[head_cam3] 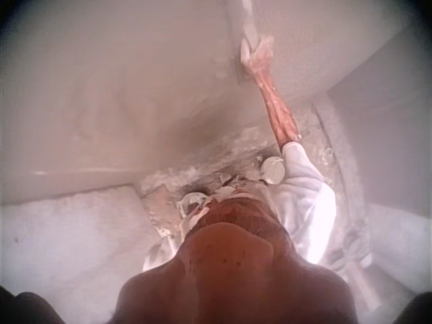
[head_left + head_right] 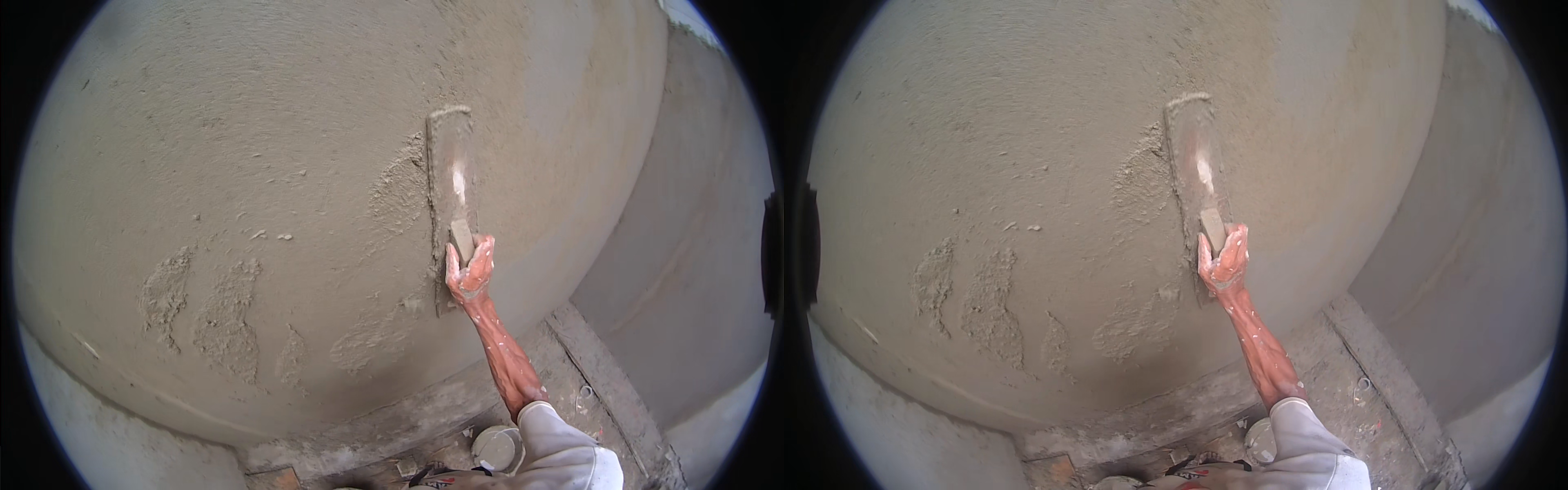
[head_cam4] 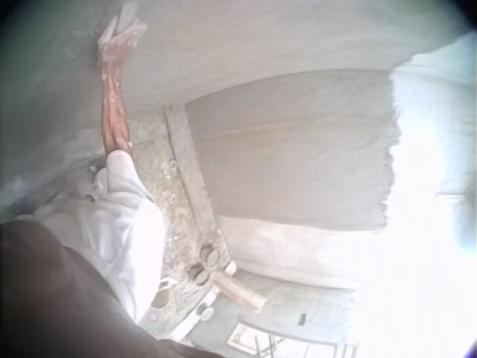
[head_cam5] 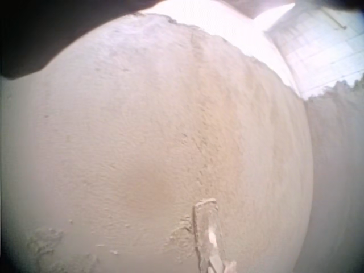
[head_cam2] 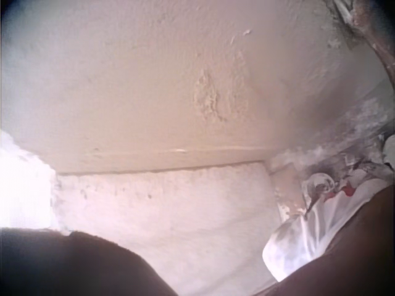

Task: The person applies plaster to a wall using a trowel and a hawk, smoothing the surface with a float.

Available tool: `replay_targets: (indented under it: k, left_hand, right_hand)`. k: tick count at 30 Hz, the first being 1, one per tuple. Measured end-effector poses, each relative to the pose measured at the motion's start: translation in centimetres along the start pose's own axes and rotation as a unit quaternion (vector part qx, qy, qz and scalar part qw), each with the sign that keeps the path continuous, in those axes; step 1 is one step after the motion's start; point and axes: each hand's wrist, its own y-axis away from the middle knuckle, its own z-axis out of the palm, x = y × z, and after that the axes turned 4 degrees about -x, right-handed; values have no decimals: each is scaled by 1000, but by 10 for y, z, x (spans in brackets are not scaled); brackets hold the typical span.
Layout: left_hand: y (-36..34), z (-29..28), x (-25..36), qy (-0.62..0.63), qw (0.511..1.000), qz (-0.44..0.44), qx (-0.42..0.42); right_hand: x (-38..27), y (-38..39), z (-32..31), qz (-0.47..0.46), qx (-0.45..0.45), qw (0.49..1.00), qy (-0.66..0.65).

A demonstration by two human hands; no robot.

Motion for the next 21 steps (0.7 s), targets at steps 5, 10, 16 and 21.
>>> replay_targets:
  k: [5,10,16,21]
  left_hand:
    - [1,5,-13,20,1000,-7,0]
    - [2,2,-43,53,998,-13,2]
    - [6,-5,-55,239,965,44,-103]
    - [29,26,-74,16,999,-20,31]
  right_hand:
    - [-71,-194,-10,-85,58,995,15]
    - [-160,-318,-19,-122,-82,989,-10]
    - [-98,-179,-2,-177,34,981,65]
    - [-35,45,4,-131,-73,988,39]
